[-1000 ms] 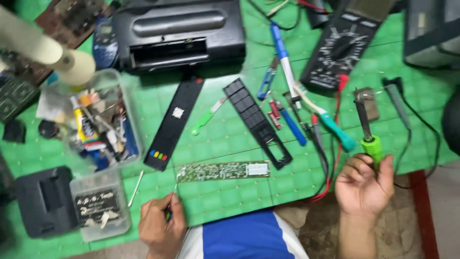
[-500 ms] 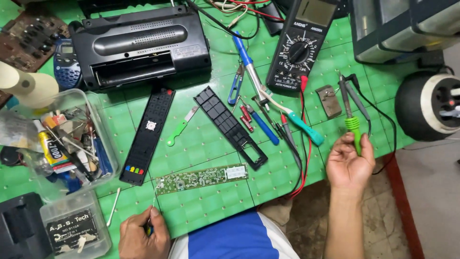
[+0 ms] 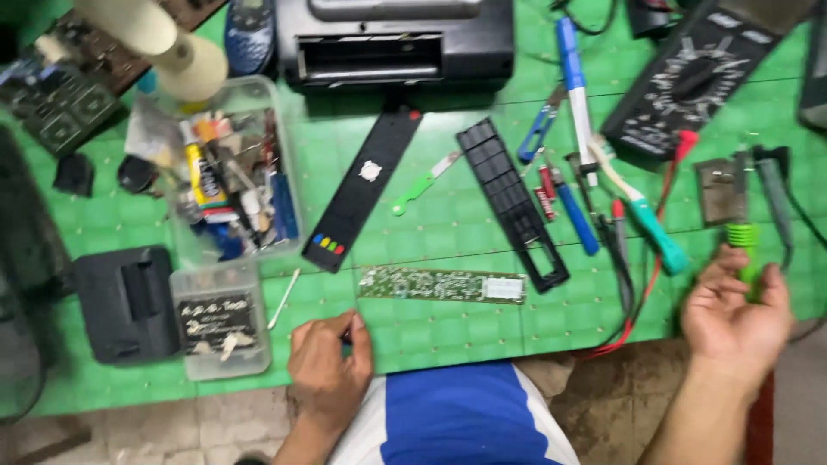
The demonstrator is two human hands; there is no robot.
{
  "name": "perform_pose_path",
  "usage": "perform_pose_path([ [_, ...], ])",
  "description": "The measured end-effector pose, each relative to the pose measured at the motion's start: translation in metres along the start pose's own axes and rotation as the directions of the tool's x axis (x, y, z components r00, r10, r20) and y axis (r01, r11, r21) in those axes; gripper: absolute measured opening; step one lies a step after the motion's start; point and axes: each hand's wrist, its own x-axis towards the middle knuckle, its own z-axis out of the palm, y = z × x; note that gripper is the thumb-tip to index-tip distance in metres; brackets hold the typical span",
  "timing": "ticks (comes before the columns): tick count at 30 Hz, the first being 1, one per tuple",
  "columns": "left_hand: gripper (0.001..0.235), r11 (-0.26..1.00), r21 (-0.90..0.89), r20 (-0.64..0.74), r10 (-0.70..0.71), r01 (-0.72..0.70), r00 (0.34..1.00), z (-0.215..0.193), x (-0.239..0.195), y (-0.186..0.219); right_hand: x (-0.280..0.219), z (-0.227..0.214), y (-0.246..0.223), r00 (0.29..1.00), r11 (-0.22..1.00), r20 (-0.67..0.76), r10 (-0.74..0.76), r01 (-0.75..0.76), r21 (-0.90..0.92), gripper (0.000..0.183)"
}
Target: Repairing a remote control by soldering components on its circuit board and cleaning the internal parts with a toothbrush.
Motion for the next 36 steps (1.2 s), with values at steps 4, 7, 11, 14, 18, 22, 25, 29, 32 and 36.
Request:
perform_pose_path([
  [4,0.009,1.000,0.009,0.029,-0.004,0.003,1.000,-0.003,0.005,0.001,-0.005,0.003,0.003,1.000,0.998,0.000,-0.001,0.001,-0.059,0.047],
  [7,0.007,1.000,0.011,0.034,-0.018,0.018,0.999,-0.004,0.009,0.003,0.006,-0.014,-0.010,0.999,0.996,-0.029,0.020,-0.022,-0.084,0.052],
  [11,0.005,0.999,0.020,0.024,-0.034,0.034,0.999,-0.002,0.012,0.003,0.018,-0.042,-0.027,0.994,0.996,0.066,0.084,-0.083,-0.025,0.037],
  [14,0.006,0.998,0.027,0.022,-0.054,0.054,0.998,0.000,0.013,0.004,0.016,-0.053,-0.033,0.982,0.992,0.140,0.128,-0.127,-0.019,0.043],
  [18,0.012,0.995,0.062,0.000,-0.083,0.083,0.997,0.002,0.018,0.004,0.005,-0.050,-0.029,0.968,0.985,0.187,0.170,-0.162,-0.059,0.042],
  [22,0.016,0.990,0.077,0.011,-0.123,0.122,0.992,-0.002,0.016,-0.003,-0.009,-0.048,-0.028,0.998,0.895,0.055,0.036,-0.008,-0.447,0.034],
  [25,0.023,0.980,0.043,0.000,-0.194,0.193,0.981,0.002,0.012,-0.008,-0.051,-0.025,-0.004,0.987,0.779,0.162,-0.021,0.118,-0.615,0.034],
  [29,0.031,0.971,0.153,-0.037,-0.182,0.186,0.983,0.004,0.018,-0.005,-0.083,-0.005,0.038,0.935,0.419,0.223,-0.275,0.325,-0.848,0.025],
  [32,0.036,0.973,0.160,-0.068,-0.159,0.168,0.985,0.007,0.018,-0.005,-0.095,0.012,0.069,0.879,0.218,0.371,-0.300,0.442,-0.870,0.020],
  [36,0.040,0.986,0.112,-0.070,-0.117,0.124,0.991,0.010,0.019,-0.008,-0.108,0.043,0.099,0.769,-0.248,0.636,-0.066,0.604,-0.757,0.015],
])
